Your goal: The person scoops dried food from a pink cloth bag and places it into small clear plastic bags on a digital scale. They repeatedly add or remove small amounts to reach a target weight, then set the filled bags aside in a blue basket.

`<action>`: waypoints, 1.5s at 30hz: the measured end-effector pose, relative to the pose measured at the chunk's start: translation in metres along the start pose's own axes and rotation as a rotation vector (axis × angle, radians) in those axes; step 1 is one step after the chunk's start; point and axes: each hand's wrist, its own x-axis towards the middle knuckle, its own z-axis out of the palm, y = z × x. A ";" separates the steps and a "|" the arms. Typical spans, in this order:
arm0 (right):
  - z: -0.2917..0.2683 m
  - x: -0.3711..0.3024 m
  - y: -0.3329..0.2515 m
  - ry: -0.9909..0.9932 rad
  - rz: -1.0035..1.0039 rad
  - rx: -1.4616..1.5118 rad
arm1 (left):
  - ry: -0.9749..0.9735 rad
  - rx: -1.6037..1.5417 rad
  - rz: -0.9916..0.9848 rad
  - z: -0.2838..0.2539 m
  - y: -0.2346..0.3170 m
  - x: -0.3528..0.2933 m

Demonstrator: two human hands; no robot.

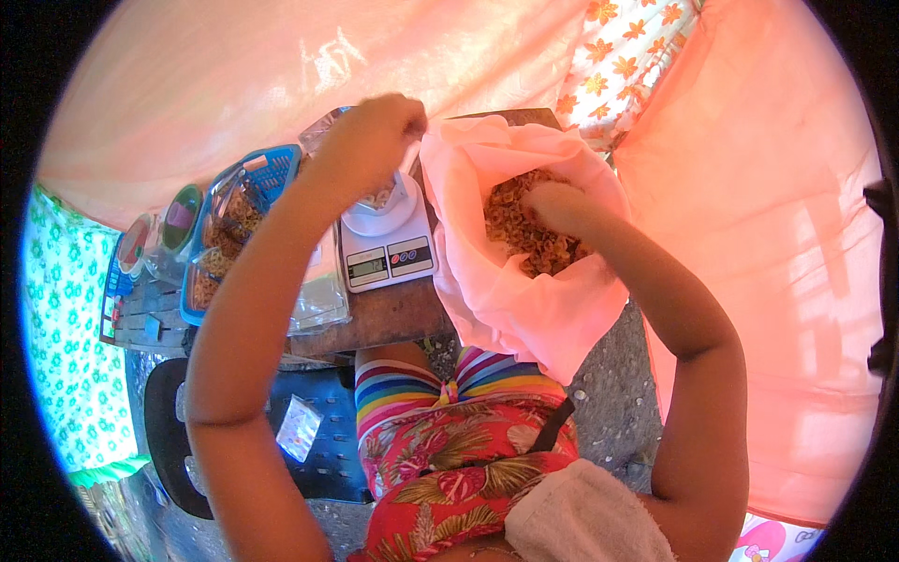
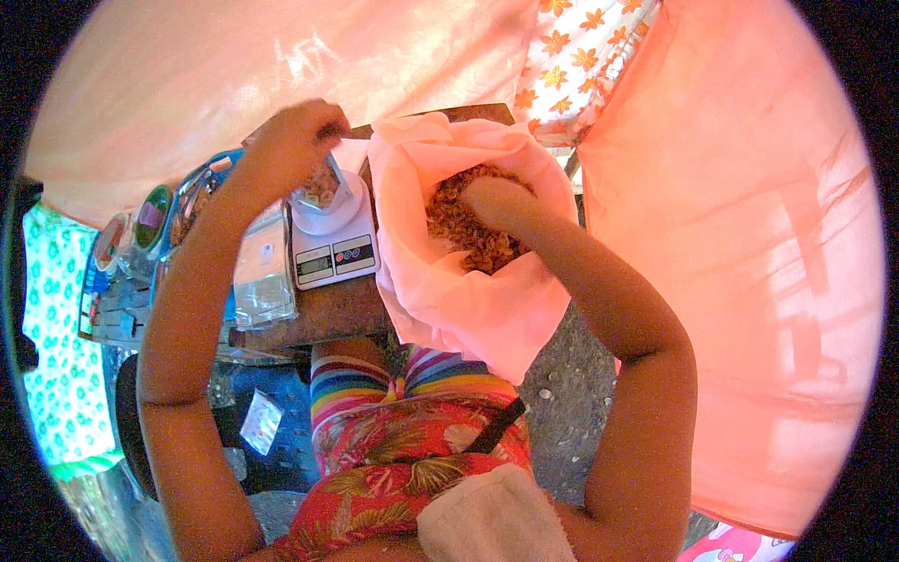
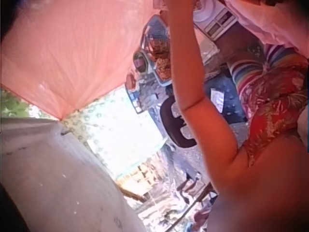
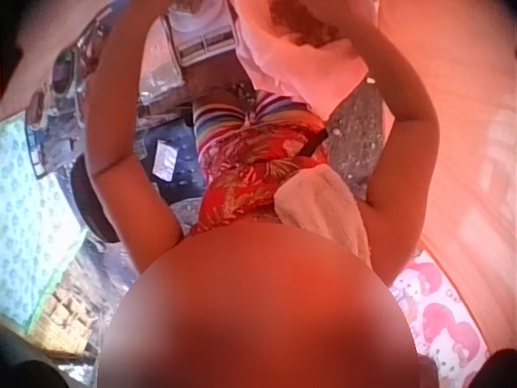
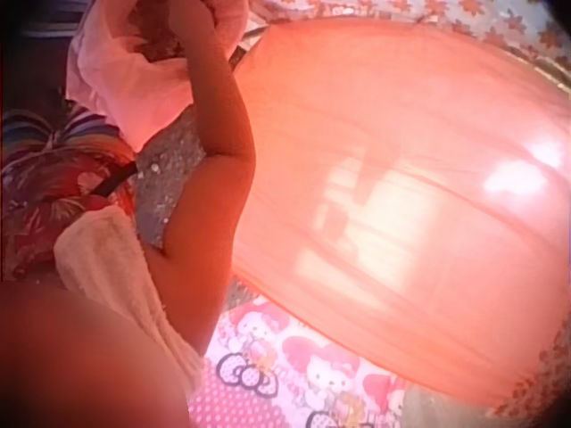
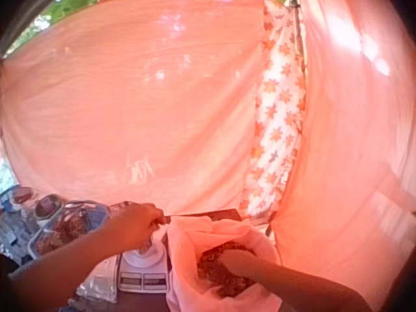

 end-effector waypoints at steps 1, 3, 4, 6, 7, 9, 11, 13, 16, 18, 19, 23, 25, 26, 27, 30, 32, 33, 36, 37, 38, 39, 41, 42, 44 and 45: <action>-0.014 0.000 -0.003 -0.077 -0.199 0.240 | -0.032 -0.114 -0.026 0.011 0.006 -0.005; -0.037 0.016 -0.008 0.049 -0.469 -0.625 | -0.110 -0.271 0.024 0.035 0.015 -0.007; -0.045 0.023 -0.006 0.065 -0.493 -0.894 | -0.160 -0.351 0.032 0.048 0.020 -0.007; -0.058 0.035 0.000 -0.007 -0.405 -0.931 | -0.177 -0.403 0.090 0.077 0.029 -0.006; -0.063 0.037 0.005 -0.044 -0.276 -0.847 | -0.188 -0.429 0.111 0.092 0.034 -0.004; -0.069 0.036 0.010 -0.070 -0.267 -0.609 | -0.229 -0.394 0.111 0.119 0.041 0.002; -0.070 0.031 0.012 -0.102 -0.209 -0.418 | -0.245 -0.394 0.109 0.142 0.046 0.007; -0.070 0.025 0.010 -0.133 -0.139 -0.264 | -0.282 -0.446 0.036 0.159 0.048 0.015; -0.067 0.024 0.010 -0.041 -0.305 -0.345 | -0.301 -0.393 0.021 0.183 0.046 0.026; -0.063 0.027 0.017 0.076 -0.497 -0.346 | -0.323 -0.315 0.025 0.200 0.044 0.031; -0.062 0.029 0.022 0.132 -0.523 -0.423 | -0.348 -0.276 0.016 0.210 0.043 0.033; -0.041 0.034 0.043 0.221 -0.380 -0.576 | -0.425 -0.484 -0.115 0.234 0.041 0.022; -0.016 0.037 0.045 0.122 -0.114 -0.169 | -0.401 -0.276 -0.051 0.230 0.045 0.006; -0.009 0.035 0.043 0.110 -0.142 -0.068 | -0.373 -0.090 0.009 0.225 0.046 -0.001; -0.008 0.030 0.040 0.136 -0.168 -0.043 | -0.385 -0.089 0.008 0.219 0.047 -0.002; -0.029 0.016 0.028 0.239 -0.410 -0.421 | -0.436 -0.098 -0.004 0.207 0.050 0.001; -0.045 0.017 0.021 0.234 -0.505 -0.769 | -0.491 -0.114 -0.020 0.203 0.049 0.011; -0.050 0.024 0.018 0.193 -0.492 -0.912 | -0.555 -0.163 -0.046 0.201 0.046 0.019; -0.064 0.039 0.018 0.114 -0.578 -0.893 | -0.614 -0.394 -0.132 0.191 0.036 0.037; -0.068 0.041 0.019 0.079 -0.562 -0.824 | -0.545 -0.530 -0.172 0.187 0.031 0.036; -0.070 0.043 0.019 0.039 -0.564 -0.755 | -0.472 -0.673 -0.209 0.183 0.026 0.035; -0.071 0.043 0.019 -0.014 -0.503 -0.697 | -0.487 -0.791 -0.236 0.180 0.023 0.036; -0.072 0.040 0.017 -0.055 -0.412 -0.599 | -0.514 -1.043 -0.285 0.174 0.019 0.038; -0.072 0.037 0.015 -0.042 -0.382 -0.562 | -0.460 -0.949 -0.262 0.173 0.021 0.038; -0.067 0.033 0.008 -0.013 -0.386 -0.539 | -0.374 -0.742 -0.231 0.171 0.029 0.038; -0.065 0.032 0.005 0.001 -0.418 -0.555 | -0.381 -1.048 -0.365 0.171 0.036 0.038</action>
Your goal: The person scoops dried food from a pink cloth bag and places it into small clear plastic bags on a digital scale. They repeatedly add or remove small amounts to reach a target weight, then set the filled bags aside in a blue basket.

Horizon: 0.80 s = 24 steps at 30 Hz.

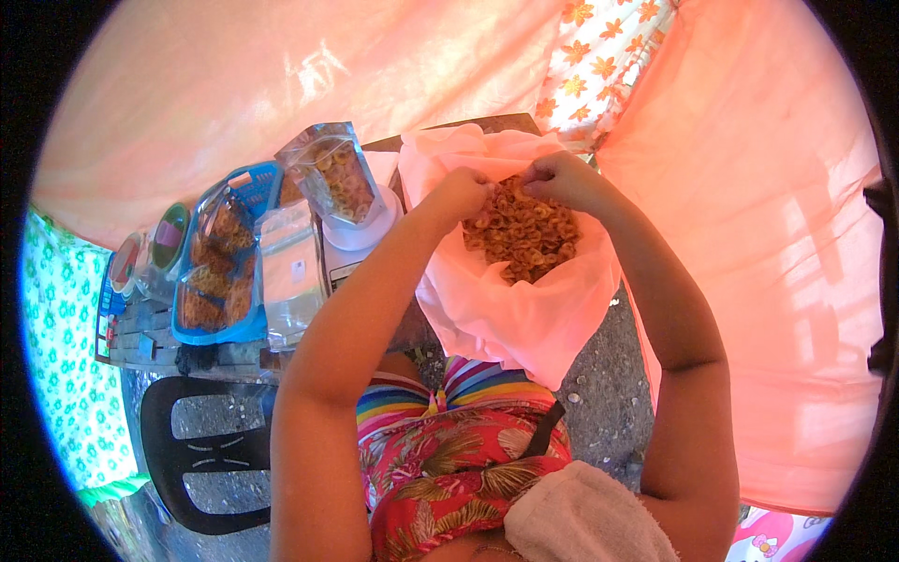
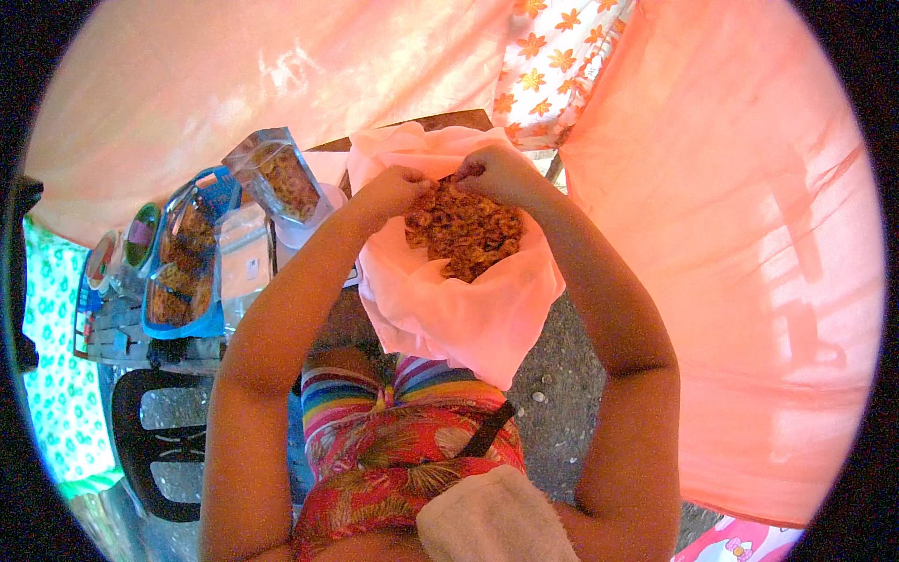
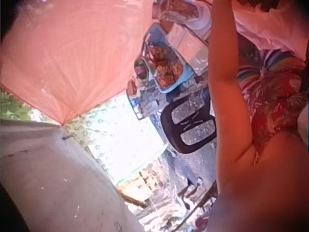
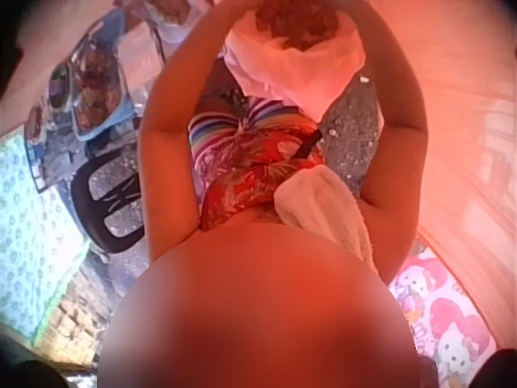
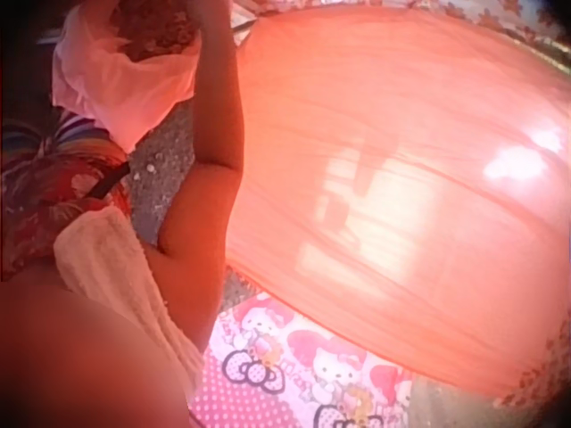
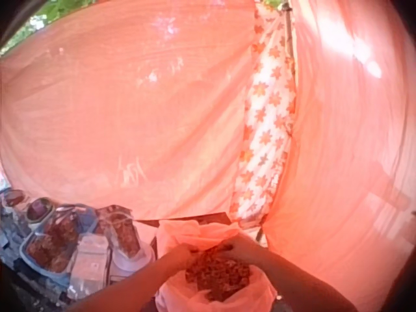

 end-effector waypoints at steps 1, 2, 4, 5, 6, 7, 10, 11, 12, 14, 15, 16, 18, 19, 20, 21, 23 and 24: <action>0.000 0.001 -0.004 0.020 -0.030 -0.020 | -0.012 -0.305 -0.101 0.007 0.005 0.000; 0.000 0.002 -0.007 0.006 -0.010 0.015 | -0.029 -0.622 -0.211 0.013 0.009 -0.001; 0.000 0.004 -0.008 -0.054 0.001 0.102 | -0.049 -0.765 -0.204 0.019 0.016 -0.002; 0.001 0.003 -0.007 -0.016 -0.001 0.013 | -0.081 -0.865 -0.177 0.021 0.019 -0.003; 0.002 0.002 -0.005 -0.005 -0.034 -0.053 | -0.020 -0.846 -0.223 0.021 0.019 -0.005; 0.003 0.000 -0.003 0.041 -0.005 -0.116 | 0.022 -0.848 -0.249 0.021 0.018 -0.006; 0.018 -0.007 0.006 0.330 -0.134 -0.150 | 0.057 -0.772 -0.232 0.019 0.012 -0.006; 0.022 -0.009 0.008 0.393 -0.219 -0.015 | 0.068 -0.731 -0.231 0.017 0.010 -0.006; 0.026 -0.010 0.010 0.383 -0.217 0.144 | 0.053 -0.682 -0.230 0.016 0.009 -0.005; 0.029 -0.011 0.013 0.390 -0.226 0.028 | 0.054 -0.579 -0.277 0.013 0.007 -0.007; 0.029 -0.010 0.014 0.405 -0.237 -0.249 | 0.042 -0.575 -0.285 0.010 0.007 -0.008; 0.027 -0.008 0.015 0.415 -0.245 -0.528 | 0.032 -0.573 -0.298 0.008 0.009 -0.009; 0.019 -0.001 0.017 0.265 -0.233 -0.397 | 0.029 -0.665 -0.303 0.009 0.011 -0.011; 0.015 0.003 0.017 0.193 -0.226 -0.332 | 0.038 -0.757 -0.294 0.012 0.012 -0.013; 0.011 0.007 0.016 0.073 -0.116 -0.263 | 0.045 -0.849 -0.284 0.015 0.013 -0.014; 0.008 0.010 0.014 -0.046 -0.004 -0.193 | 0.033 -0.898 -0.308 0.018 0.013 -0.013; 0.006 0.012 0.007 -0.107 0.047 -0.245 | -0.013 -0.996 -0.332 0.022 0.011 -0.011; 0.009 0.009 0.002 -0.048 -0.014 -0.368 | 0.023 -1.000 -0.340 0.022 0.009 -0.009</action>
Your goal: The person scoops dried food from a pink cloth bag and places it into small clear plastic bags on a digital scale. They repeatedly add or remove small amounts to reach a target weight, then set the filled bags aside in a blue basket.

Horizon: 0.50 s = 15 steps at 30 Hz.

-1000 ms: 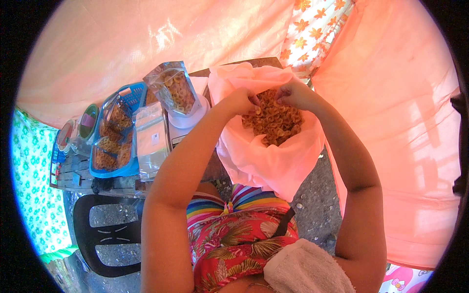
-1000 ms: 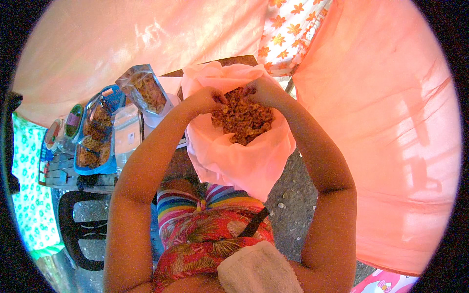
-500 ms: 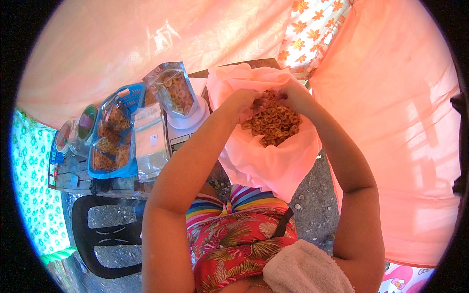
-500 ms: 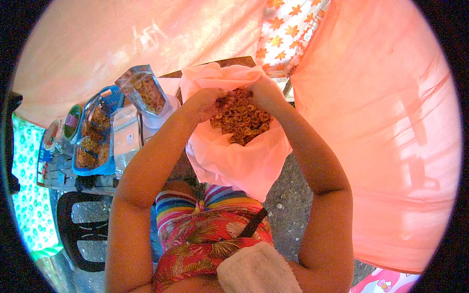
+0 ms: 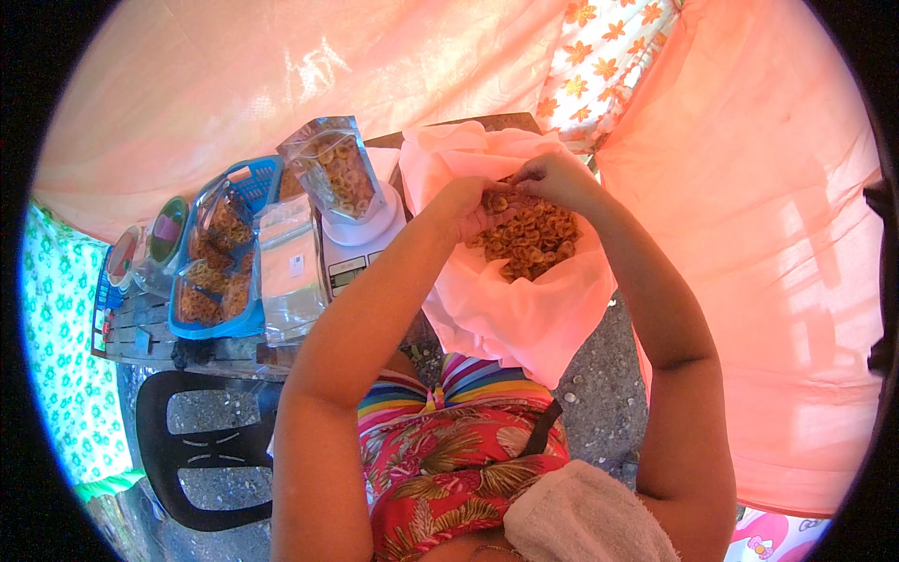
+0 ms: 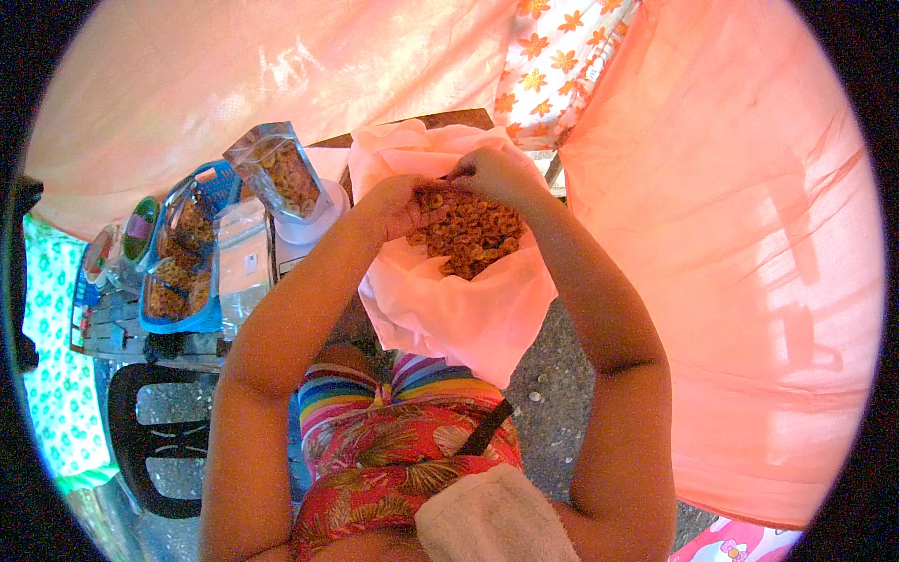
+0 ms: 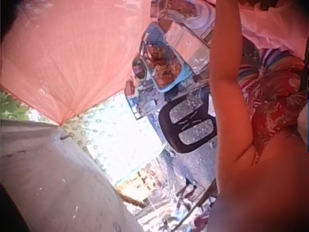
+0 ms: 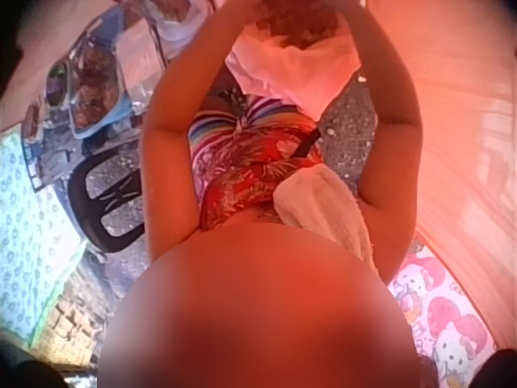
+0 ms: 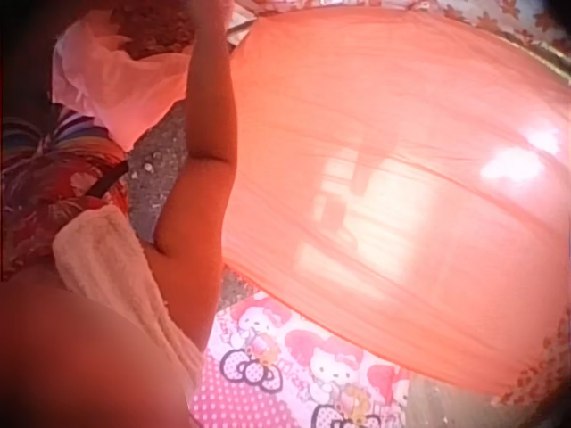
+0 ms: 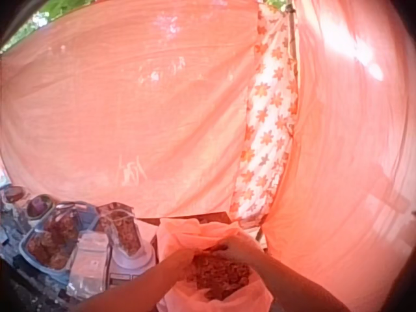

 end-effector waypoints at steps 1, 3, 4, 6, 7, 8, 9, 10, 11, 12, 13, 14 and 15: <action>-0.001 -0.002 -0.006 0.025 0.004 -0.155 | 0.004 -0.007 0.024 -0.002 -0.001 0.004; 0.001 -0.012 -0.022 0.259 -0.010 0.039 | 0.009 0.027 0.064 -0.008 0.000 0.011; 0.003 -0.017 -0.030 0.281 0.063 0.104 | 0.010 0.066 0.078 -0.012 0.001 0.014; 0.009 -0.027 -0.042 0.257 0.265 0.221 | 0.046 0.163 0.080 -0.020 0.004 0.012; 0.009 -0.029 -0.043 0.207 0.396 0.269 | 0.078 0.219 0.064 -0.023 0.005 0.009; 0.008 -0.029 -0.042 0.270 0.269 0.103 | 0.111 0.277 0.061 -0.023 0.008 0.008; 0.007 -0.028 -0.040 0.328 0.145 -0.061 | 0.108 0.267 0.058 -0.022 0.009 0.006; 0.004 -0.024 -0.036 0.347 0.080 -0.191 | 0.110 0.252 0.058 -0.020 0.009 0.004; 0.001 -0.021 -0.031 0.335 -0.040 -0.160 | 0.110 0.239 0.056 -0.018 0.008 0.003; -0.004 -0.017 -0.027 0.290 -0.105 -0.096 | 0.112 0.201 0.045 -0.015 0.005 0.003; -0.009 -0.014 -0.023 0.209 -0.128 -0.053 | 0.114 0.163 0.035 -0.012 0.001 0.003; -0.014 -0.010 -0.022 0.119 -0.086 0.044 | 0.104 0.120 0.032 -0.012 -0.001 0.004; -0.018 -0.009 -0.023 -0.008 0.000 0.119 | 0.064 0.095 -0.002 -0.012 -0.002 0.005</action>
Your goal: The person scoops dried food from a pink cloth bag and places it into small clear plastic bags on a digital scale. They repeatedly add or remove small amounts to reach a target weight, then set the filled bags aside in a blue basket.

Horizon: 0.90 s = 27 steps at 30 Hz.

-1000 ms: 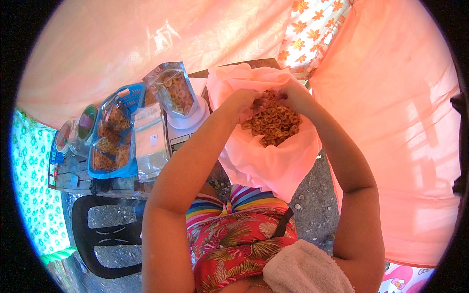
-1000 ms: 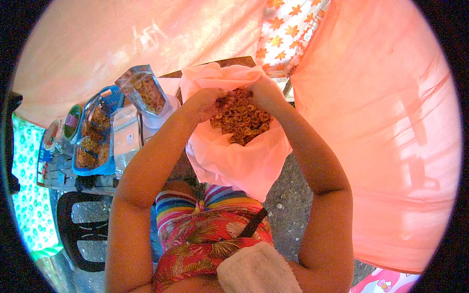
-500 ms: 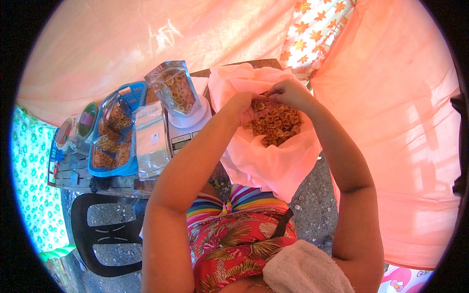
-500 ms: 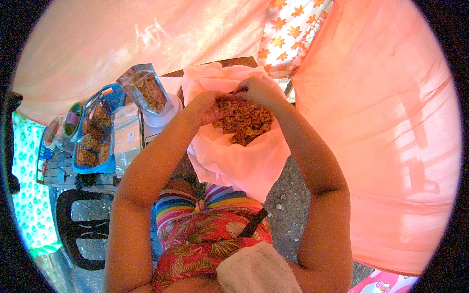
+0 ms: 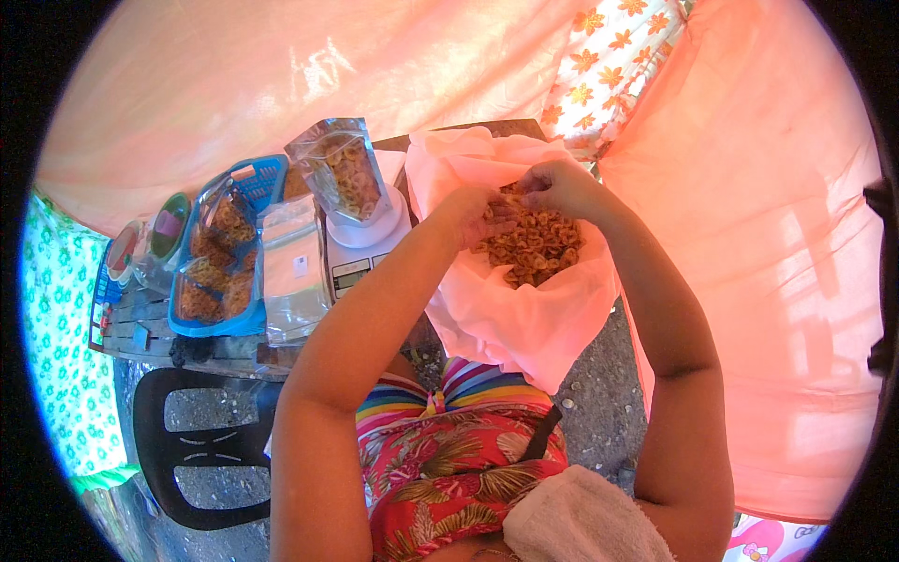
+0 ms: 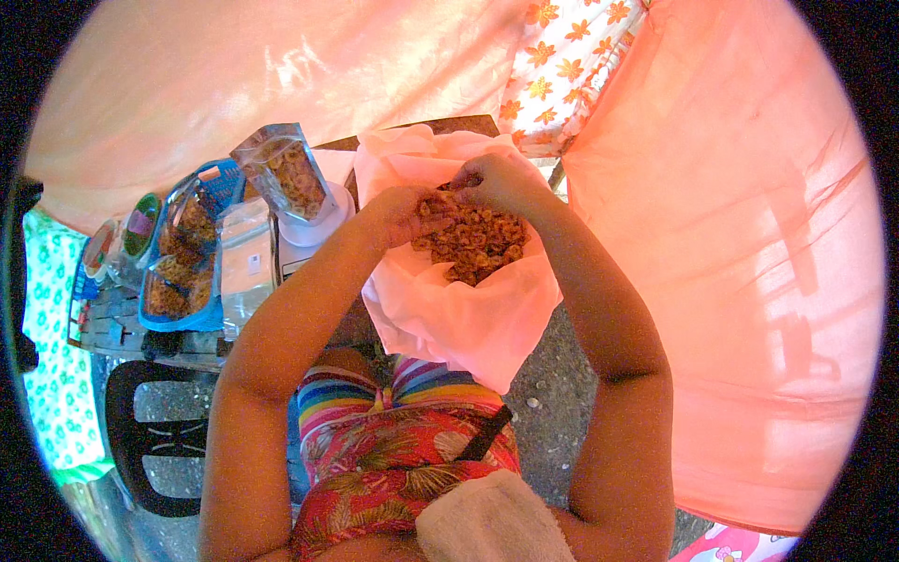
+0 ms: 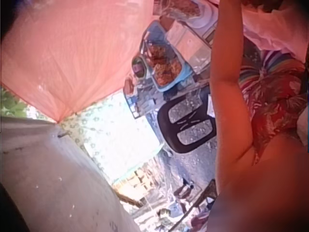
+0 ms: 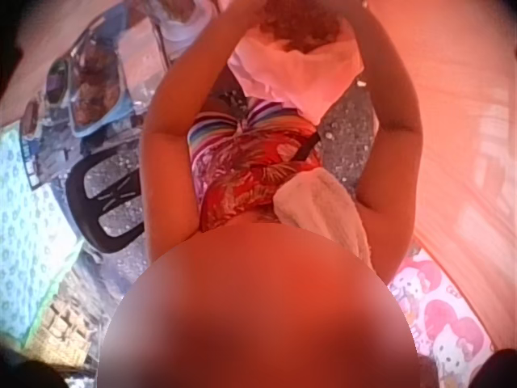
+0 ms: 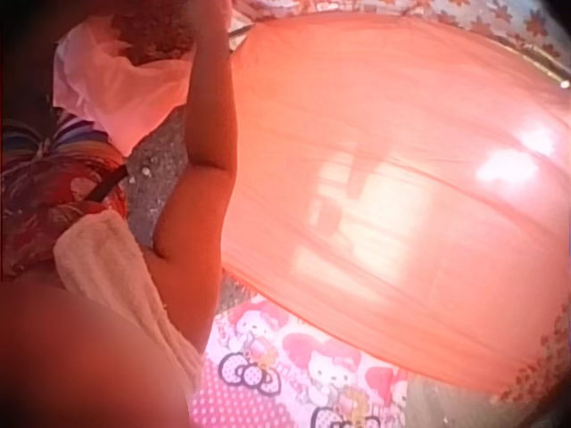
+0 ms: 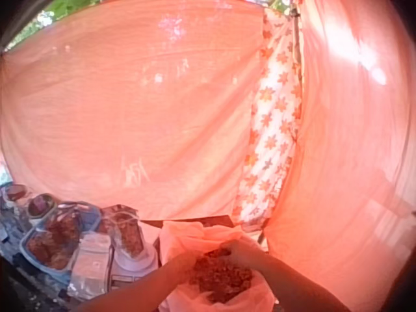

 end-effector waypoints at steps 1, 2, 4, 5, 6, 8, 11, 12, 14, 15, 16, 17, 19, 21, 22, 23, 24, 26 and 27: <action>-0.003 -0.001 -0.003 -0.125 0.114 0.070 | -0.055 -0.027 -0.026 -0.001 -0.001 0.002; -0.004 -0.004 -0.008 -0.052 0.037 -0.011 | -0.100 -0.056 -0.055 -0.002 -0.003 0.004; 0.002 -0.018 -0.020 0.047 0.042 0.001 | -0.155 -0.069 -0.021 -0.003 -0.003 0.010; 0.007 -0.028 -0.024 0.053 0.182 0.251 | -0.178 -0.076 -0.004 -0.004 -0.003 0.011; 0.017 -0.036 -0.029 0.002 0.176 0.455 | -0.153 -0.076 0.001 -0.007 -0.002 0.010; 0.037 -0.044 -0.032 -0.143 0.011 0.303 | -0.098 -0.076 0.016 -0.013 0.003 0.006; 0.058 -0.042 -0.022 -0.101 -0.016 0.034 | -0.044 -0.070 0.041 -0.015 0.005 -0.002; 0.062 -0.040 -0.018 -0.048 0.013 0.173 | -0.040 -0.055 0.042 -0.014 0.004 -0.004; 0.056 -0.021 -0.006 -0.046 0.253 0.684 | -0.019 -0.019 0.045 -0.012 0.004 -0.008; 0.052 -0.019 0.000 0.077 0.236 0.784 | -0.027 -0.027 0.057 -0.011 0.003 -0.009; 0.045 -0.014 0.006 0.156 0.153 0.727 | -0.018 -0.033 0.065 -0.009 0.002 -0.011; 0.038 -0.010 0.010 0.230 0.054 0.491 | -0.016 -0.044 0.079 -0.008 0.002 -0.011; 0.019 0.001 0.020 0.213 -0.195 -0.287 | -0.021 -0.061 0.083 -0.008 0.002 -0.012; 0.005 0.006 0.027 0.067 -0.148 -0.148 | -0.037 -0.089 0.112 -0.010 0.002 -0.012; 0.000 0.007 0.029 -0.012 -0.087 -0.103 | -0.048 -0.103 0.137 -0.010 0.003 -0.011; -0.003 0.005 0.031 -0.013 -0.091 -0.042 | -0.038 -0.117 0.152 -0.011 0.003 -0.009; -0.005 0.003 0.031 -0.007 -0.081 -0.007 | -0.034 -0.133 0.155 -0.011 0.003 -0.008; -0.007 -0.006 0.028 0.025 -0.016 0.072 | 0.007 -0.173 0.156 -0.012 0.003 -0.005; -0.006 -0.010 0.024 0.051 0.034 0.116 | 0.017 -0.158 0.152 -0.012 0.004 -0.004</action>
